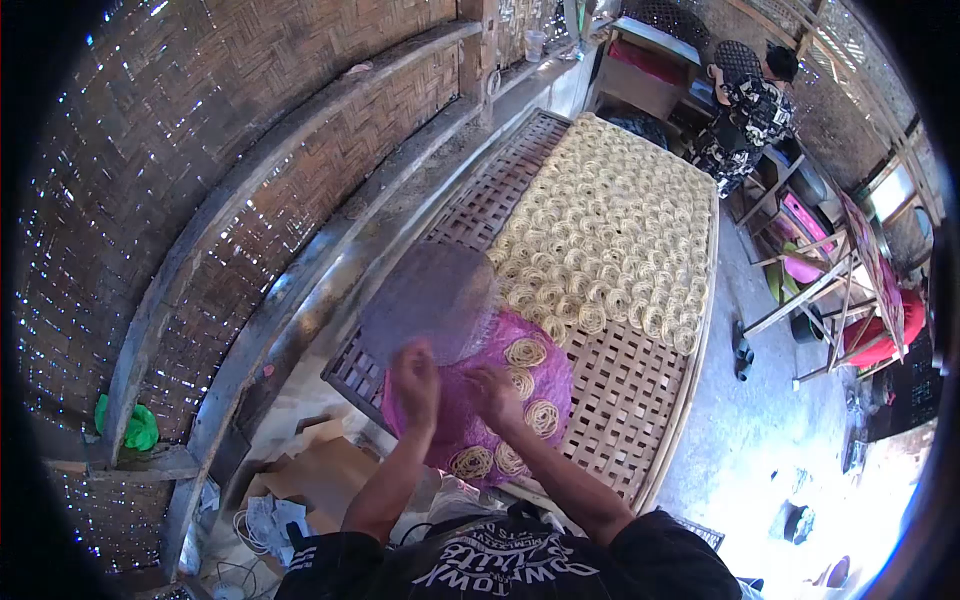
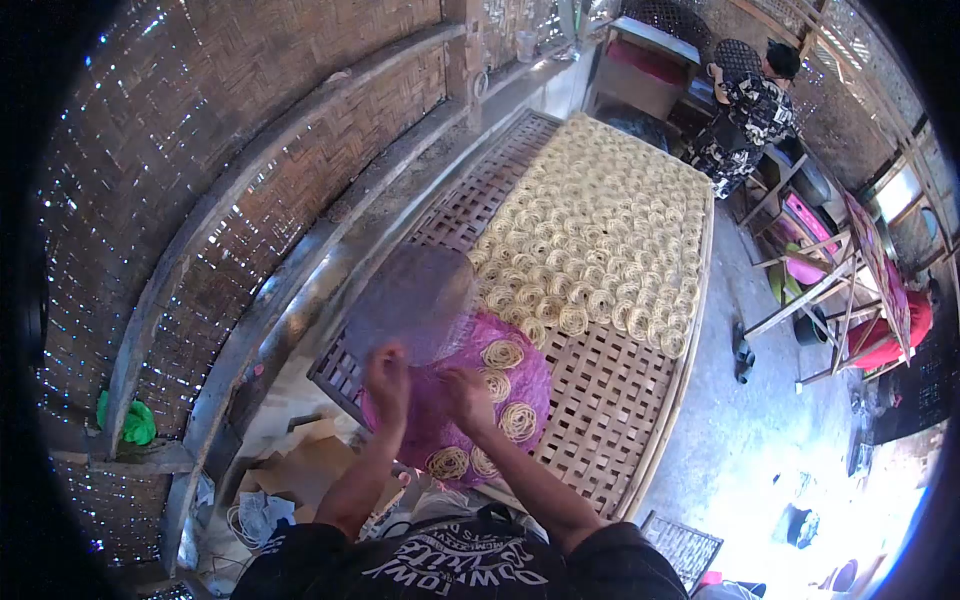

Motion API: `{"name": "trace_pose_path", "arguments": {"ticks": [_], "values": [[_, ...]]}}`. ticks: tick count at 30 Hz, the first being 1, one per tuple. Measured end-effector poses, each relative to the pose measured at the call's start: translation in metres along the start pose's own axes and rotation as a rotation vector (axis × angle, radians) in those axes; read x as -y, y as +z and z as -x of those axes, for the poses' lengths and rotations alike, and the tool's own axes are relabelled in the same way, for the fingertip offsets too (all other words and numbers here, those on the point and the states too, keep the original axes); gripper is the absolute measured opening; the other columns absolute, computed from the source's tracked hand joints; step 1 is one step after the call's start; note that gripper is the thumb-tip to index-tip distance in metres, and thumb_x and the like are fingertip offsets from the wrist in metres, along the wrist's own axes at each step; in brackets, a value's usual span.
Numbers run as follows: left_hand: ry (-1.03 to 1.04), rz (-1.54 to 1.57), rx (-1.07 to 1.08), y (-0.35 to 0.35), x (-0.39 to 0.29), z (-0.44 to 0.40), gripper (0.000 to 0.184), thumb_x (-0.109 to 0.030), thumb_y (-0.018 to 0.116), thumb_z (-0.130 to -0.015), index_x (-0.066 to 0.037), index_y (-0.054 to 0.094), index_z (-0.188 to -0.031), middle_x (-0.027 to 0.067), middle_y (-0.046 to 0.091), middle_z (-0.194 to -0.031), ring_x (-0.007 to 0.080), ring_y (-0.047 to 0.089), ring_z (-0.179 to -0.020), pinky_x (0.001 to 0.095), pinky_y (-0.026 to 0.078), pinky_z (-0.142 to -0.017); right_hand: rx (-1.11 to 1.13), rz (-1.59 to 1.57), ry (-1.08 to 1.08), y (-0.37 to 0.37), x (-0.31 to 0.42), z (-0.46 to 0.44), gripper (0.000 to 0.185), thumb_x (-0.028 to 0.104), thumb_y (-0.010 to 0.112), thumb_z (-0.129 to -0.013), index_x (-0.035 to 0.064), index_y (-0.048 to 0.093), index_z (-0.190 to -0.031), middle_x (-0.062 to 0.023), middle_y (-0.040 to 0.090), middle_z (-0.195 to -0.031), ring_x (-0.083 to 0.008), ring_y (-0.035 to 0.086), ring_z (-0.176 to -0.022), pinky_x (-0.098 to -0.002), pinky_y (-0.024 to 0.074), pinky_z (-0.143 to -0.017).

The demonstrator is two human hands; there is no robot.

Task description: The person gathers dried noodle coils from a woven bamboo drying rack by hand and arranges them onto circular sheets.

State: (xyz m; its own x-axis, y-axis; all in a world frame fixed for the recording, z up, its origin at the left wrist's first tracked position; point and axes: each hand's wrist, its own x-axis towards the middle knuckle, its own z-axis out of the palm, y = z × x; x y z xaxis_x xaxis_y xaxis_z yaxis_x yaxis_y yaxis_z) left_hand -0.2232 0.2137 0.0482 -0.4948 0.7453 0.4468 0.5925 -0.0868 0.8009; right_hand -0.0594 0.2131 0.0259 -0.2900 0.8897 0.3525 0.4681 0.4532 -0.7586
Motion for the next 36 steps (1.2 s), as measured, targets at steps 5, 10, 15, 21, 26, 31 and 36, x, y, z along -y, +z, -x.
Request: {"name": "trace_pose_path", "arguments": {"ticks": [5,10,15,21,26,31,36], "values": [[0.322,-0.044,0.525,0.043,-0.017,0.054,0.032,-0.002,0.068,-0.075,-0.008,0.067,-0.106,0.0120,0.064,-0.104,0.0309,0.060,-0.097,0.0406,0.050,-0.083,0.035,0.419,0.019,-0.056,-0.033,0.046,0.019,0.018,0.072,-0.078,0.0111,0.069,-0.096,-0.0054,0.066,-0.095,-0.0262,0.062,-0.090,-0.0410,0.0499,-0.081],[0.467,-0.178,0.706,0.065,-0.010,0.060,0.031,0.000,0.067,-0.074,-0.006,0.069,-0.104,0.0090,0.063,-0.107,0.0295,0.058,-0.103,0.0385,0.048,-0.090,0.145,0.593,-0.092,-0.056,-0.043,0.040,0.022,0.026,0.069,-0.080,0.0119,0.068,-0.096,-0.0057,0.064,-0.090,-0.0245,0.061,-0.087,-0.0401,0.0474,-0.079],[0.454,-0.129,0.790,0.077,0.015,0.055,0.031,-0.006,0.065,-0.078,-0.011,0.068,-0.109,0.0103,0.061,-0.106,0.0295,0.057,-0.104,0.0402,0.048,-0.089,0.191,0.716,-0.009,-0.039,-0.051,0.037,0.022,0.026,0.066,-0.081,0.0123,0.066,-0.099,-0.0061,0.065,-0.095,-0.0254,0.061,-0.092,-0.0434,0.0456,-0.080],[0.323,-0.135,0.757,0.074,-0.004,0.055,0.030,-0.010,0.061,-0.086,-0.008,0.063,-0.116,0.0159,0.060,-0.110,0.0354,0.058,-0.102,0.0438,0.048,-0.090,0.222,0.415,0.292,-0.064,-0.043,0.019,0.026,0.024,0.061,-0.080,0.0062,0.065,-0.098,-0.0108,0.068,-0.095,-0.0347,0.065,-0.091,-0.0429,0.0521,-0.077],[0.267,-0.174,0.655,0.084,-0.006,0.062,0.032,-0.015,0.058,-0.091,-0.003,0.058,-0.121,0.0197,0.059,-0.113,0.0393,0.057,-0.105,0.0469,0.049,-0.089,-0.266,-0.597,0.600,-0.072,-0.125,0.030,0.033,0.024,0.059,-0.083,-0.0023,0.062,-0.102,-0.0121,0.065,-0.087,-0.0283,0.067,-0.076,-0.0400,0.0577,-0.066],[0.215,-0.321,0.674,0.106,-0.037,0.047,0.037,-0.017,0.060,-0.090,-0.002,0.056,-0.123,0.0213,0.059,-0.113,0.0377,0.058,-0.107,0.0459,0.049,-0.090,-0.423,-0.969,0.701,-0.131,-0.117,0.021,0.021,0.019,0.056,-0.085,0.0009,0.058,-0.095,-0.0100,0.061,-0.085,-0.0215,0.064,-0.073,-0.0386,0.0592,-0.061],[0.407,0.095,0.706,0.168,-0.053,0.041,0.039,-0.010,0.063,-0.084,-0.001,0.057,-0.122,0.0173,0.066,-0.106,0.0293,0.066,-0.098,0.0397,0.052,-0.084,-0.361,-0.921,0.704,-0.147,-0.113,0.011,0.021,0.019,0.056,-0.085,0.0023,0.060,-0.096,-0.0075,0.060,-0.080,-0.0175,0.060,-0.067,-0.0351,0.0567,-0.059]]}}
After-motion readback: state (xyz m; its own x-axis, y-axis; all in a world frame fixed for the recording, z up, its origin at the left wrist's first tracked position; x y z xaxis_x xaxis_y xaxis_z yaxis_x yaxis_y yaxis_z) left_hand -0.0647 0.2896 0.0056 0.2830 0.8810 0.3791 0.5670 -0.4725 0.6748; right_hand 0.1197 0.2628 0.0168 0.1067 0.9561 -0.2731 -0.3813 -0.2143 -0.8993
